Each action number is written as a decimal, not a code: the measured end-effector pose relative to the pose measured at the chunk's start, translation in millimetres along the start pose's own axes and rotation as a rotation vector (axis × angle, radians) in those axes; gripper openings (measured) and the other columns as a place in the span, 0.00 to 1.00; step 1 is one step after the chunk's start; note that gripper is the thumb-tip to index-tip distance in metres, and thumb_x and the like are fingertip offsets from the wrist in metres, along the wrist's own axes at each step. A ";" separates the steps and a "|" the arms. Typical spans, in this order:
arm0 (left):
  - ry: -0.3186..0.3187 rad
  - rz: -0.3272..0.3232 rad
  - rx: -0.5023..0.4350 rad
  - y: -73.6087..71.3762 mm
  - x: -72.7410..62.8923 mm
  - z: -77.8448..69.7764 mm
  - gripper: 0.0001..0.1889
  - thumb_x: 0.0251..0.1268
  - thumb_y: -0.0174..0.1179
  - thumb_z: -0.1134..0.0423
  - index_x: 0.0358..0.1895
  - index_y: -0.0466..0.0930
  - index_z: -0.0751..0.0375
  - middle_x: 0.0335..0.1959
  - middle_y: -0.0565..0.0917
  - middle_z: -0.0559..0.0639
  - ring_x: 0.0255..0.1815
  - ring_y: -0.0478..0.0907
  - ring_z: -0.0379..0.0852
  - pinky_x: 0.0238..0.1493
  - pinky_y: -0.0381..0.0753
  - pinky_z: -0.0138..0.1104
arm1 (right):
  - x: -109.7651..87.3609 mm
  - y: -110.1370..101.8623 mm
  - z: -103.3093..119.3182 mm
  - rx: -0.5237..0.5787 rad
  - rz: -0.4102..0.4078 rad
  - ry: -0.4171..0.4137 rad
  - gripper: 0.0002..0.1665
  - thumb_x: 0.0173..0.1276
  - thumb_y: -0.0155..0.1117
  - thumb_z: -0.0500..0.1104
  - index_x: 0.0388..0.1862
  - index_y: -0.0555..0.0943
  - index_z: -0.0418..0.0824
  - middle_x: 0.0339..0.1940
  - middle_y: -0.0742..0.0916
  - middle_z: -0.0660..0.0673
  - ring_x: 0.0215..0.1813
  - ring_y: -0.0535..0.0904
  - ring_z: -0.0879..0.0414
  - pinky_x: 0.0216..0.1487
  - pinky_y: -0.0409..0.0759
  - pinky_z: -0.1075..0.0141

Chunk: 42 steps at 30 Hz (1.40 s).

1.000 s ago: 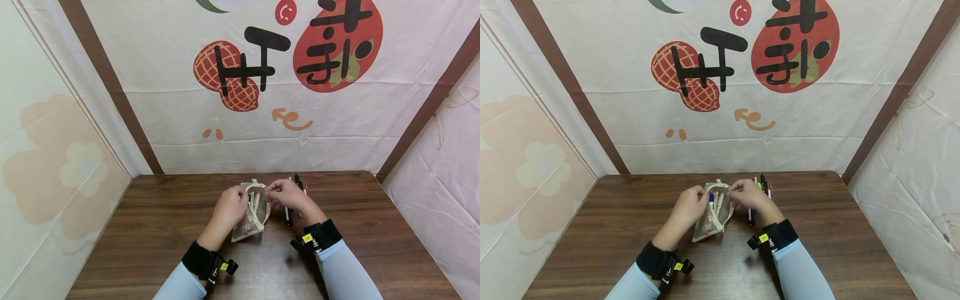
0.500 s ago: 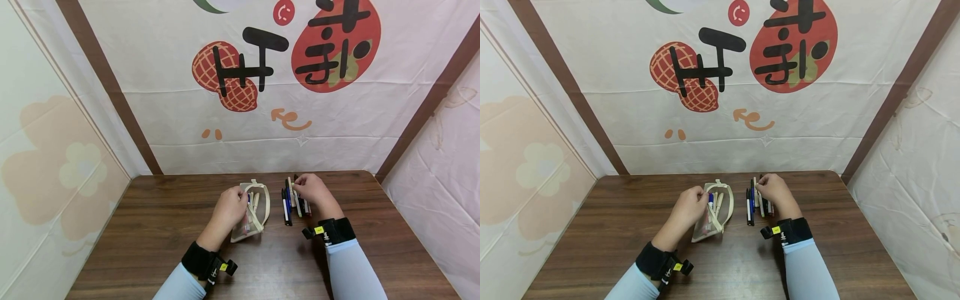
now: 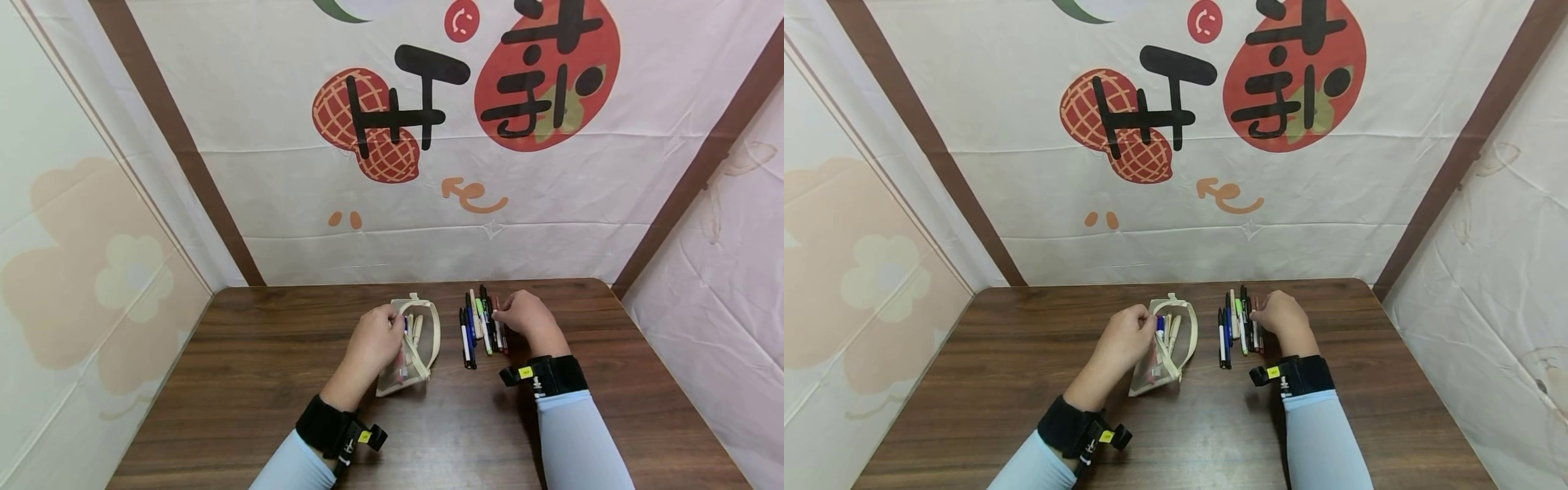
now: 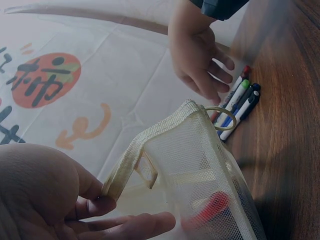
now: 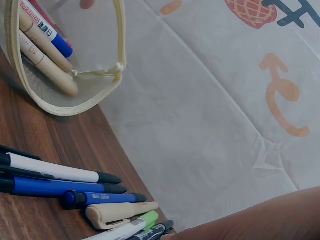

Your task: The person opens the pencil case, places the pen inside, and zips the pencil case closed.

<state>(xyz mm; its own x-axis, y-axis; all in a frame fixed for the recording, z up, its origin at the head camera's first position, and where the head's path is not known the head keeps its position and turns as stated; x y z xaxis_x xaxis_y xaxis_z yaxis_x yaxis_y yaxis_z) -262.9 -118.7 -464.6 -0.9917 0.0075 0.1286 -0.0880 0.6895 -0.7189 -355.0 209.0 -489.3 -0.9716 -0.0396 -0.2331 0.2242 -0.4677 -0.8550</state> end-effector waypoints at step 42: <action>0.017 0.005 0.013 1.9 1.0 1.4 0.14 0.85 0.57 0.60 0.36 0.85 0.59 0.38 0.88 0.56 0.39 0.83 0.52 0.45 0.84 0.47 | 6.3 -2.4 -16.0 0.096 0.029 0.025 0.28 0.86 0.64 0.50 0.21 0.80 0.43 0.18 0.84 0.48 0.25 0.79 0.54 0.30 0.76 0.61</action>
<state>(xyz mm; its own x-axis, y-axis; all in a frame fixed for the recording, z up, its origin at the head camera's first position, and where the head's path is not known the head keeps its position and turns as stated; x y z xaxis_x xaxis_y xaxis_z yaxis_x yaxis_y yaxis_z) -264.2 -118.4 -466.8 -0.9904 0.0235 0.1360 -0.0839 0.6801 -0.7283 -360.5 224.0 -496.1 -0.9625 -0.0331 -0.2693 0.2427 -0.5490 -0.7998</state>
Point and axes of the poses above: each hand's wrist, its own x-axis towards the middle knuckle, its own y-axis out of the palm, z = x × y, the point moved 1 cm from there along x, towards the middle knuckle
